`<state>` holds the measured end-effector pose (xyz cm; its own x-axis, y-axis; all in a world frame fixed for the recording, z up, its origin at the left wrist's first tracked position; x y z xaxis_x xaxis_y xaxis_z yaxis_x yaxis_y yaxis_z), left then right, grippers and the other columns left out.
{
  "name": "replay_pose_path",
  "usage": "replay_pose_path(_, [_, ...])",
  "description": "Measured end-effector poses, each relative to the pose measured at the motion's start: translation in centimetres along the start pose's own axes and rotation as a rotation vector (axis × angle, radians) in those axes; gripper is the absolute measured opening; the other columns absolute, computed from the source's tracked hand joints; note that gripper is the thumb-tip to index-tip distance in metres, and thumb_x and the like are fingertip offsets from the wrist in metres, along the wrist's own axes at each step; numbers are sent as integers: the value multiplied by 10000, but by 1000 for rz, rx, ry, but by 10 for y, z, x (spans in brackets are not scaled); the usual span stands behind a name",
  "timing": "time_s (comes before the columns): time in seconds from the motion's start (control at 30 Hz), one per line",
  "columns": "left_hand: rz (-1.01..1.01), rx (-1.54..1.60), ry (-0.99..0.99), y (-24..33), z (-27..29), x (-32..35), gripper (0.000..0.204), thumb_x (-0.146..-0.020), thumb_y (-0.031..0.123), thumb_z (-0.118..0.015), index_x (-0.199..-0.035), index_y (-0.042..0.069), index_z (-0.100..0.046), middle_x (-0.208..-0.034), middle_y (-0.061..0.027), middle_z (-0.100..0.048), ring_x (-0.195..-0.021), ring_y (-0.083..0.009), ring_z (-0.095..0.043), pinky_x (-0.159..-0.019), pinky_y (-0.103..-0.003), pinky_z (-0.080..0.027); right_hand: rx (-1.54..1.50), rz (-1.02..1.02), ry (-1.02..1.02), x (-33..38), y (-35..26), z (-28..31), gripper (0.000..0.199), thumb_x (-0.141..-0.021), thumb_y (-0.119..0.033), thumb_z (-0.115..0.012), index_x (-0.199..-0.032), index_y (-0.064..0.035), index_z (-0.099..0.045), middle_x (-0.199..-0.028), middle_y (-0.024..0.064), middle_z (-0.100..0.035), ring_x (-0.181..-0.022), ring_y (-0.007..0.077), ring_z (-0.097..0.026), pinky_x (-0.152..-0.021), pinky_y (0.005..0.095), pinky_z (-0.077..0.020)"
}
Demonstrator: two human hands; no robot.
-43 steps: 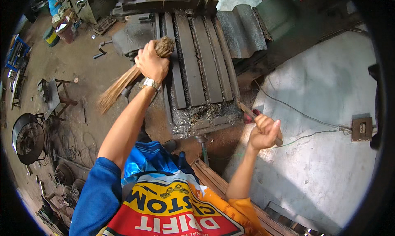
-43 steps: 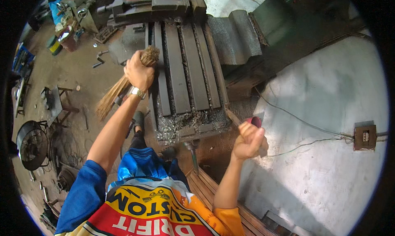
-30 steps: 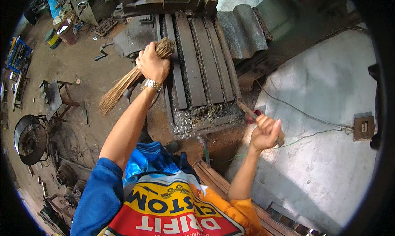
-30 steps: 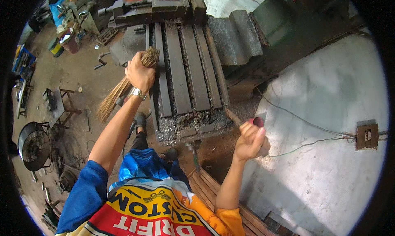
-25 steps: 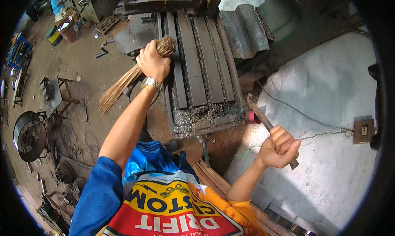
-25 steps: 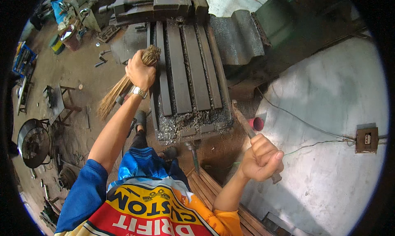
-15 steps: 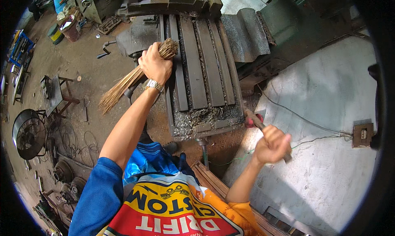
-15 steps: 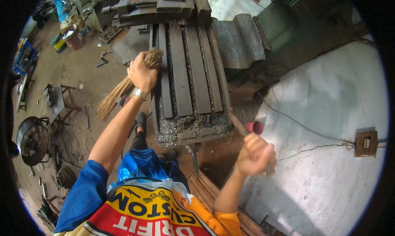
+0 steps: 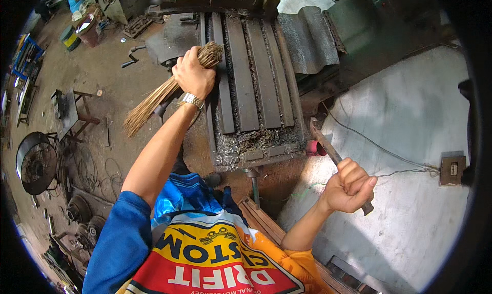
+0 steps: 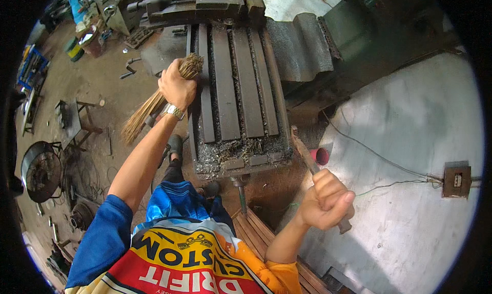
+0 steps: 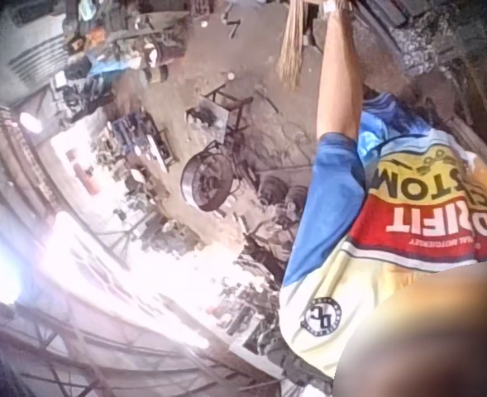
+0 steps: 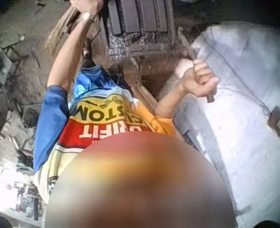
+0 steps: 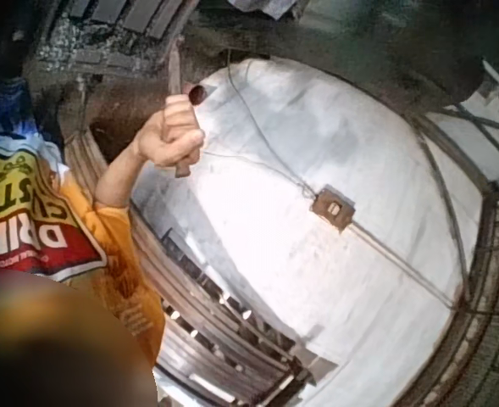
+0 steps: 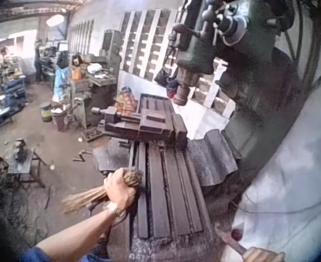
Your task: The person picks up a straw broom and walks to a milling machine. They sweep metal shavings off the machine table and then use a metal rod to scrape debris from the table grooves while continuing to sweep.
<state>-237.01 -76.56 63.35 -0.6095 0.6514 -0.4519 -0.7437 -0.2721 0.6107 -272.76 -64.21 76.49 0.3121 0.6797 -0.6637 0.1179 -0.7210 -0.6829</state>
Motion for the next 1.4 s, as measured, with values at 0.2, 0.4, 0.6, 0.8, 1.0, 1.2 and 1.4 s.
replay_pose_path(0.2, [-13, 40, 25, 2, 3, -1, 325, -749, 148, -717, -1072, 141, -684, -1012, -78, -717, -1004, -335, -621, -875, -439, -436, 13, -164, -86, 2, 31, -12, 507, -1068, -153, -400, -573, -127, -298, -511, -1, -291, -467, 133, -236, -492, 333, -247])
replay_pose_path(0.4, [-20, 8, 15, 0, 1, 0, 309, -767, 181, -717, -1069, 133, -681, -1012, -77, -716, -987, -340, -621, -870, -449, -439, -186, -125, -31, -4, 9, 2, 522, -1095, -268, -332, -589, -164, -260, -510, -22, -221, -478, 122, -181, -512, 333, -223])
replay_pose_path(0.6, [-3, 10, -2, -1, -2, 0, 300, -774, 188, -712, -1068, 135, -680, -1011, -71, -712, -1008, -341, -616, -887, -453, -436, -43, -156, 213, 16, 31, 18, 552, -1087, -292, -381, -574, -183, -208, -502, -18, -207, -479, 118, -173, -537, 315, -241])
replay_pose_path(0.8, [-21, 51, 11, -1, -2, 0, 398, -683, 104, -682, -1078, 135, -651, -1047, -59, -694, -1017, -325, -601, -894, -449, -416, -131, -280, 357, 27, 45, 65, 547, -1091, -307, -375, -579, -183, -226, -504, -10, -237, -517, 134, -242, -612, 330, -310])
replay_pose_path(1.0, [-12, 4, -10, 1, -1, -1, 378, -716, 137, -698, -1092, 130, -661, -1061, -63, -707, -1034, -330, -613, -921, -450, -421, -271, -272, 531, 67, 55, 66, 543, -1091, -291, -355, -566, -192, -254, -511, -8, -237, -531, 139, -255, -668, 335, -358])
replay_pose_path(1.2, [-24, 9, 1, 2, 2, -1, 360, -756, 151, -674, -1116, 144, -663, -1025, -97, -719, -1025, -356, -625, -900, -461, -447, -233, -223, 496, 98, 41, 37, 518, -1092, -266, -337, -586, -184, -265, -533, -2, -255, -570, 141, -294, -706, 352, -369])
replay_pose_path(1.4, [-24, 5, -1, 2, 1, -1, 351, -760, 164, -688, -1110, 152, -666, -1030, -113, -721, -1017, -371, -626, -908, -479, -451, 328, -306, 130, 93, 7, 37, 283, -1023, -303, -465, -927, -61, -578, -1072, 117, -600, -888, 212, -558, -959, 437, -410])
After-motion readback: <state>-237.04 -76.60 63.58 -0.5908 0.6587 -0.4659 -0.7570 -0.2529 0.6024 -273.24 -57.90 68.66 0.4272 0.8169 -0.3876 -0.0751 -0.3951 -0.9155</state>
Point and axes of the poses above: each hand's wrist, its own x-axis away from the middle knuckle, its own z-axis out of the back of the hand, y = z × x, the point moved 3 cm from there along -x, towards the middle knuckle
